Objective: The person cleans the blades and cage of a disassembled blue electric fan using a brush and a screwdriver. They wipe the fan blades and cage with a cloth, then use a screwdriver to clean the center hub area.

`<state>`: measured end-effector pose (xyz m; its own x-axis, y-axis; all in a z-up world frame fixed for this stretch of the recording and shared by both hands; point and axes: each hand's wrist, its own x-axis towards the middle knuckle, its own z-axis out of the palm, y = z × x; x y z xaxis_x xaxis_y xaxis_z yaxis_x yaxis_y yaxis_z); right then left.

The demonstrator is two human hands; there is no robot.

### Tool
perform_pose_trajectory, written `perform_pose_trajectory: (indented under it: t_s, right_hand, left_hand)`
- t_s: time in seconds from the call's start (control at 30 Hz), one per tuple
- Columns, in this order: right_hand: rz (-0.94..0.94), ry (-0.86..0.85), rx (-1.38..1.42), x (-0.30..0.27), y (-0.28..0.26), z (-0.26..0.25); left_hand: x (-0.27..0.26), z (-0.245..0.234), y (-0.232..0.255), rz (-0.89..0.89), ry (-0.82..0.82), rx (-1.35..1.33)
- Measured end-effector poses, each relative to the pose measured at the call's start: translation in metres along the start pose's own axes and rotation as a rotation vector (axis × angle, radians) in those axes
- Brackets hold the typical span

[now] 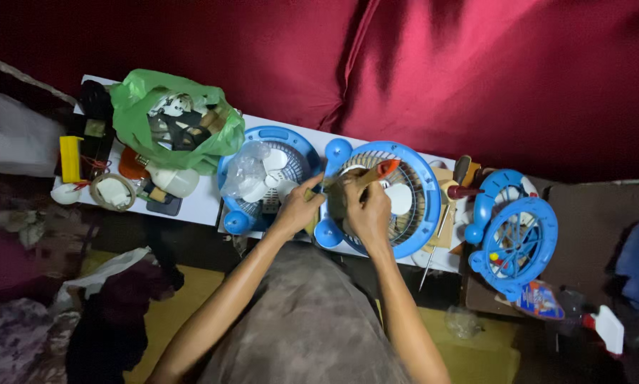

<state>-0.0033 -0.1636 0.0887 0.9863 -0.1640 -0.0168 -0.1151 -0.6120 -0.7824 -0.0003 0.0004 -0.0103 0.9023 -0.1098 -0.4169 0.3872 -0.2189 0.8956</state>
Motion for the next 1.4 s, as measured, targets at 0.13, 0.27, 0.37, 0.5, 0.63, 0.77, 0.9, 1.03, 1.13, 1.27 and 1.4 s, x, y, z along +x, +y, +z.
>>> perform_pose_trajectory:
  t_s: [0.13,0.27,0.37,0.5,0.63,0.77,0.9,1.03,1.13,1.27,1.4]
  right_hand:
    - [-0.038,0.044,0.202,0.002,0.019,-0.015]
    - [-0.241,0.425,0.197,0.033,0.039,-0.047]
    - [-0.172,0.402,0.248,0.064,0.046,-0.046]
    - [-0.14,0.239,0.137,0.072,0.045,-0.026]
    - [-0.205,0.152,0.134,0.065,0.038,-0.019]
    - [-0.218,0.134,0.058,0.064,0.031,-0.017]
    - [-0.27,0.126,0.192,0.065,0.03,-0.018]
    - [-0.193,0.152,0.194,0.062,0.03,-0.005]
    - [-0.145,0.204,0.039,0.061,0.027,0.002]
    - [-0.141,0.095,0.039,0.057,0.013,-0.002]
    - [-0.14,0.013,0.062,0.049,0.001,-0.013]
  left_hand:
    - [-0.003,0.0,0.012,0.009,0.014,0.05]
    - [-0.003,0.002,0.012,0.072,0.041,0.122]
    - [-0.001,0.003,0.009,0.133,0.074,0.189]
    - [0.0,0.002,0.009,0.161,0.083,0.2]
    - [-0.002,0.003,0.013,0.07,0.061,0.185]
    - [-0.004,0.001,0.014,0.048,0.072,0.192]
    - [-0.002,0.002,0.013,0.22,0.095,0.18]
    - [-0.005,0.0,0.01,0.085,0.07,0.201]
    - [-0.005,0.003,0.012,0.143,0.08,0.188]
    - [-0.008,0.0,0.018,0.06,0.088,0.204]
    - [-0.01,0.002,0.019,0.033,0.074,0.163]
